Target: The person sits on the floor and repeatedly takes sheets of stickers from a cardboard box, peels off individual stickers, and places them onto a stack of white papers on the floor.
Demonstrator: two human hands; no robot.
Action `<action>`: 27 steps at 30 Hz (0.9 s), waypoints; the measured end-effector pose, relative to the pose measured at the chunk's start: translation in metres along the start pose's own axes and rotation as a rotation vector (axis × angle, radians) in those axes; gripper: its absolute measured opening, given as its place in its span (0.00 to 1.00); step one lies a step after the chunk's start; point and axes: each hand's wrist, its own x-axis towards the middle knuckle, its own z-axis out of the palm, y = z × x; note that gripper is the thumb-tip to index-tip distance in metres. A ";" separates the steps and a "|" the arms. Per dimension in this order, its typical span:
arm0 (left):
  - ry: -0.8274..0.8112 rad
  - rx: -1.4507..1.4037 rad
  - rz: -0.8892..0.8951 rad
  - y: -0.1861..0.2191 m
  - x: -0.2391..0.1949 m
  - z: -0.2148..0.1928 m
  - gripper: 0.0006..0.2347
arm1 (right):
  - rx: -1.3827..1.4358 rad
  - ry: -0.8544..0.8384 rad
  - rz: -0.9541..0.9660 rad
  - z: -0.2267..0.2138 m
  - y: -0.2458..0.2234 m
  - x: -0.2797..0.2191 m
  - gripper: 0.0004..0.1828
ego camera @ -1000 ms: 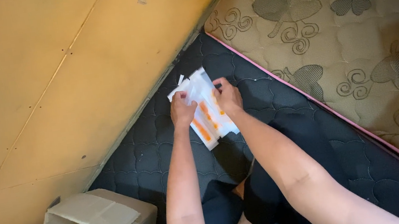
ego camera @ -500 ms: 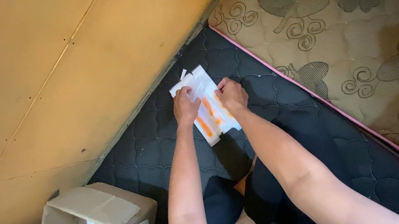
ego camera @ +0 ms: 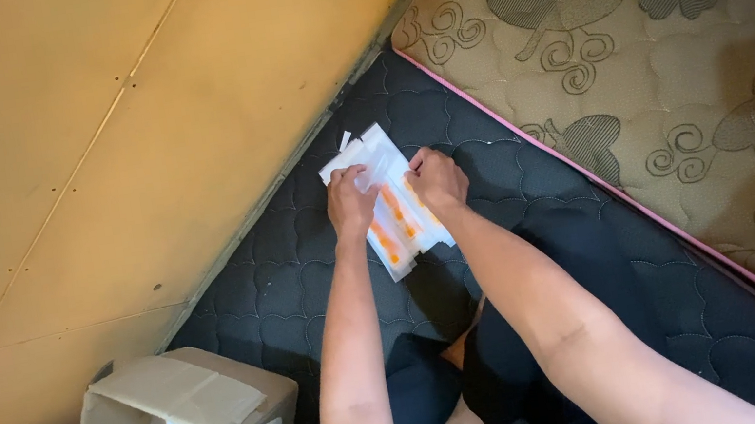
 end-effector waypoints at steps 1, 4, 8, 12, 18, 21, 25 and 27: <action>0.000 0.000 0.000 0.000 0.000 0.000 0.18 | 0.000 0.000 0.000 0.001 0.000 0.001 0.06; -0.001 0.005 -0.006 -0.001 0.000 0.002 0.18 | -0.019 0.006 0.012 0.001 -0.001 0.000 0.06; 0.052 0.049 0.011 -0.011 0.005 0.013 0.21 | -0.015 0.006 0.018 -0.001 -0.002 0.002 0.05; 0.206 -0.025 0.024 0.022 -0.024 -0.018 0.29 | 0.001 0.015 0.044 -0.001 -0.002 0.002 0.05; 0.352 -0.132 0.174 -0.003 -0.060 -0.024 0.21 | -0.019 0.050 0.041 -0.002 0.001 0.005 0.09; 0.348 -0.077 0.334 -0.037 -0.085 -0.035 0.13 | -0.098 0.054 -0.010 -0.003 0.004 0.003 0.11; 0.339 -0.067 0.344 -0.056 -0.135 -0.089 0.07 | -0.157 0.081 -0.080 -0.008 -0.005 -0.011 0.11; 0.358 -0.101 0.320 -0.068 -0.164 -0.119 0.05 | -0.175 0.066 -0.138 -0.004 -0.003 -0.014 0.07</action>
